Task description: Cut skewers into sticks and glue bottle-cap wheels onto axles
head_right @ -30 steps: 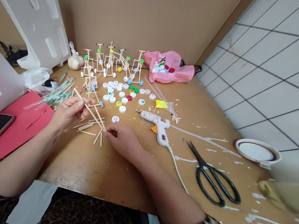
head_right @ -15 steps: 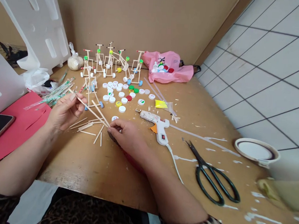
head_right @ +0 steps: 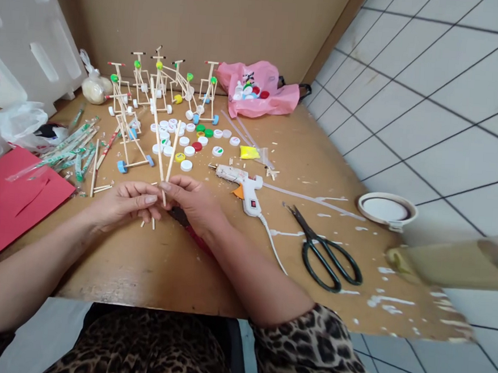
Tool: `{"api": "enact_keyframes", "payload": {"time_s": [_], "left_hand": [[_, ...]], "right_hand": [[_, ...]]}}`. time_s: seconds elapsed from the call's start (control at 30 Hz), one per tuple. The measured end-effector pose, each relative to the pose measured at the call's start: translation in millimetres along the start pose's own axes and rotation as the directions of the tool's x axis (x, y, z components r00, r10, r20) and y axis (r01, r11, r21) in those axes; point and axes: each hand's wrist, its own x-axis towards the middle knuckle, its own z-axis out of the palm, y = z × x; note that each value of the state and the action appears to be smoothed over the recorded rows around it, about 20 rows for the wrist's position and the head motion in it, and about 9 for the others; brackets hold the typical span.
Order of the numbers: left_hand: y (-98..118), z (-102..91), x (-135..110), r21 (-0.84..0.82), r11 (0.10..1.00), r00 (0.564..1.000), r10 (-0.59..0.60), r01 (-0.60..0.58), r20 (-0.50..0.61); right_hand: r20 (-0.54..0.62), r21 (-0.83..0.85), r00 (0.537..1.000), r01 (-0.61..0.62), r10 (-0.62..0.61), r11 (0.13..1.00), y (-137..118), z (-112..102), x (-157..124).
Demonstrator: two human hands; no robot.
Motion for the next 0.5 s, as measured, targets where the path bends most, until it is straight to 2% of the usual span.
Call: {"api": "enact_keyframes", "payload": {"time_s": [0.1,0.2,0.27,0.3,0.33,0.37,0.43,0.5], "left_hand": [[-3.8,0.4,1.9,-0.019,0.999,0.999,-0.027,0.027,0.021],[-5.8,-1.2,3.6,-0.03,0.998,0.998,-0.063,0.062,-0.018],[-5.5,-3.2,3.9,-0.039,0.997,0.997,-0.068,0.067,-0.034],[-4.7,-4.5,3.8,-0.049,0.997,0.997,-0.067,0.065,-0.037],[-3.5,-6.0,3.6,-0.063,0.996,0.997,-0.066,0.064,-0.04],[-2.0,-7.7,3.2,-0.077,0.995,0.997,-0.071,0.068,-0.041],[1.3,-11.3,2.5,-0.098,0.991,0.995,-0.099,0.095,-0.029],[3.8,-13.8,2.0,-0.11,0.986,0.992,-0.127,0.125,-0.008]], "right_hand": [[0.022,-0.003,1.0,0.018,-0.018,1.0,5.0,4.0,-2.2],[0.051,-0.062,0.997,0.054,-0.051,0.997,7.8,5.2,-4.3],[0.046,-0.204,0.992,0.126,-0.12,0.971,6.3,2.1,-4.3],[0.04,-0.317,0.982,0.186,-0.183,0.93,4.4,-1.0,-3.7],[0.046,-0.448,0.964,0.256,-0.263,0.857,1.8,-5.0,-2.8],[0.066,-0.58,0.931,0.329,-0.36,0.745,-1.2,-9.8,-1.7],[0.172,-0.788,0.827,0.442,-0.536,0.428,-7.9,-20.4,0.7],[0.282,-0.884,0.734,0.448,-0.618,0.13,-13.6,-30.2,2.4]]}}
